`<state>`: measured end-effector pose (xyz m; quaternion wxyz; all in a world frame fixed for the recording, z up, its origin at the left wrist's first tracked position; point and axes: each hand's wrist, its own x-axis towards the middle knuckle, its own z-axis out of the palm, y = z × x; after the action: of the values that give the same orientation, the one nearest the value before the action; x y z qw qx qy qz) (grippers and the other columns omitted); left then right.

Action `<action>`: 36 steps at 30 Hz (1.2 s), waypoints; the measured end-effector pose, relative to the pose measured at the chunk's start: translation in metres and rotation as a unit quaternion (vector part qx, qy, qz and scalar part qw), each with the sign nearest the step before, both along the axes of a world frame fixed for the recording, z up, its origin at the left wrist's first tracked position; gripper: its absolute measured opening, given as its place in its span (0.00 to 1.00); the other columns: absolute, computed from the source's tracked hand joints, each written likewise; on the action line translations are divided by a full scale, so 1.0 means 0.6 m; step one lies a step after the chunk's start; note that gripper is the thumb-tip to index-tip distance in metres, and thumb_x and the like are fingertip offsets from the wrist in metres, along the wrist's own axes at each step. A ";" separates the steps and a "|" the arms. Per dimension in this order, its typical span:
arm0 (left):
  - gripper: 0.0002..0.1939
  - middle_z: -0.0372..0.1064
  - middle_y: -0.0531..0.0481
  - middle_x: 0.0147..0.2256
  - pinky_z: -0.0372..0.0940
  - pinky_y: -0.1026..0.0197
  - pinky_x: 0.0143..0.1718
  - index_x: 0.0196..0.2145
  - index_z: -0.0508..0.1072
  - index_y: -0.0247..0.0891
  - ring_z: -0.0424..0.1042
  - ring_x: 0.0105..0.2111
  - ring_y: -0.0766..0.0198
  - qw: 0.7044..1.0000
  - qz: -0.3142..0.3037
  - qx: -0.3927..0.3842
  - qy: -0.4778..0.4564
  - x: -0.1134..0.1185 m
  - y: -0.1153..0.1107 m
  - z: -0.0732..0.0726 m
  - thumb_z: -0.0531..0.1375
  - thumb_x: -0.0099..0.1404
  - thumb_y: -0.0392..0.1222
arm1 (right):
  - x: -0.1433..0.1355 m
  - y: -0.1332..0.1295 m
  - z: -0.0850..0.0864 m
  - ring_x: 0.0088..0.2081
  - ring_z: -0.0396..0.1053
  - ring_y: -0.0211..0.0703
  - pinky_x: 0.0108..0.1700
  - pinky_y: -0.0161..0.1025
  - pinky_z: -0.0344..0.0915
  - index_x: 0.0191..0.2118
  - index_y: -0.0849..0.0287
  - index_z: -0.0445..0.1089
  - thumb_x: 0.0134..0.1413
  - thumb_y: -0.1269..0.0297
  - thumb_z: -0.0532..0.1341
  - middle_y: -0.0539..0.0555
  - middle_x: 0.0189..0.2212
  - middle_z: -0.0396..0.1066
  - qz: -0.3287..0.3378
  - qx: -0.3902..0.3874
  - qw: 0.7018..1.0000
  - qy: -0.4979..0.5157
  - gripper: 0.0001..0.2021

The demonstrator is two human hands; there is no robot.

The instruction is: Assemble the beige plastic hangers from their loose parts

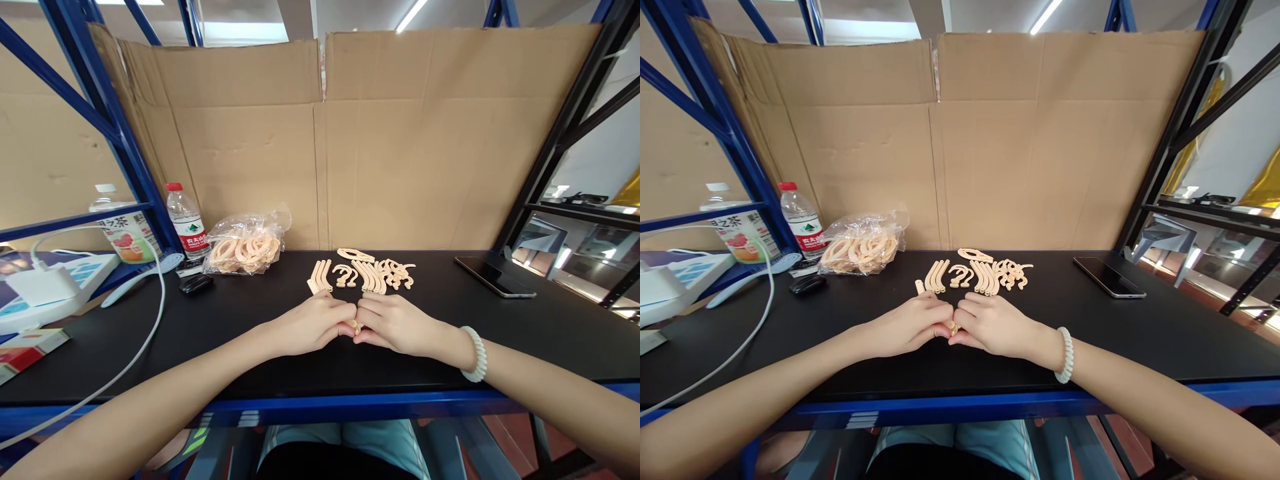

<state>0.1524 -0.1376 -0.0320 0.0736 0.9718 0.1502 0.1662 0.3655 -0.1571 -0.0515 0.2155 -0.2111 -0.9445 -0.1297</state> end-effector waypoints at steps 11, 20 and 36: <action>0.04 0.66 0.51 0.31 0.57 0.58 0.42 0.38 0.59 0.39 0.63 0.33 0.62 0.994 0.104 0.044 -0.002 -0.048 0.041 0.033 0.48 0.71 0.40 | 0.048 0.037 0.025 0.29 0.56 0.37 0.32 0.36 0.58 0.31 0.57 0.58 0.67 0.52 0.45 0.49 0.27 0.58 -0.045 -0.334 0.893 0.298 0.17; 0.08 0.64 0.46 0.43 0.60 0.57 0.47 0.37 0.66 0.39 0.63 0.44 0.59 0.994 0.099 0.034 0.024 -0.099 0.143 -0.007 0.49 0.66 0.33 | 0.050 0.056 0.020 0.33 0.65 0.41 0.36 0.40 0.64 0.29 0.59 0.67 0.51 0.48 0.62 0.53 0.31 0.67 -0.087 -0.395 0.842 0.357 0.17; 0.22 0.57 0.42 0.60 0.50 0.48 0.63 0.57 0.61 0.39 0.54 0.61 0.55 0.992 0.129 0.007 -0.003 -0.058 0.131 -0.067 0.49 0.70 0.50 | -0.025 0.153 0.033 0.28 0.65 0.37 0.30 0.34 0.60 0.25 0.61 0.66 0.49 0.75 0.63 0.50 0.26 0.68 -0.144 -0.128 0.961 0.199 0.07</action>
<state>0.1177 -0.0591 -0.0723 0.0454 0.9443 0.2726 0.1786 0.3504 -0.0654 -0.0315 0.3489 -0.3924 -0.8510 0.0075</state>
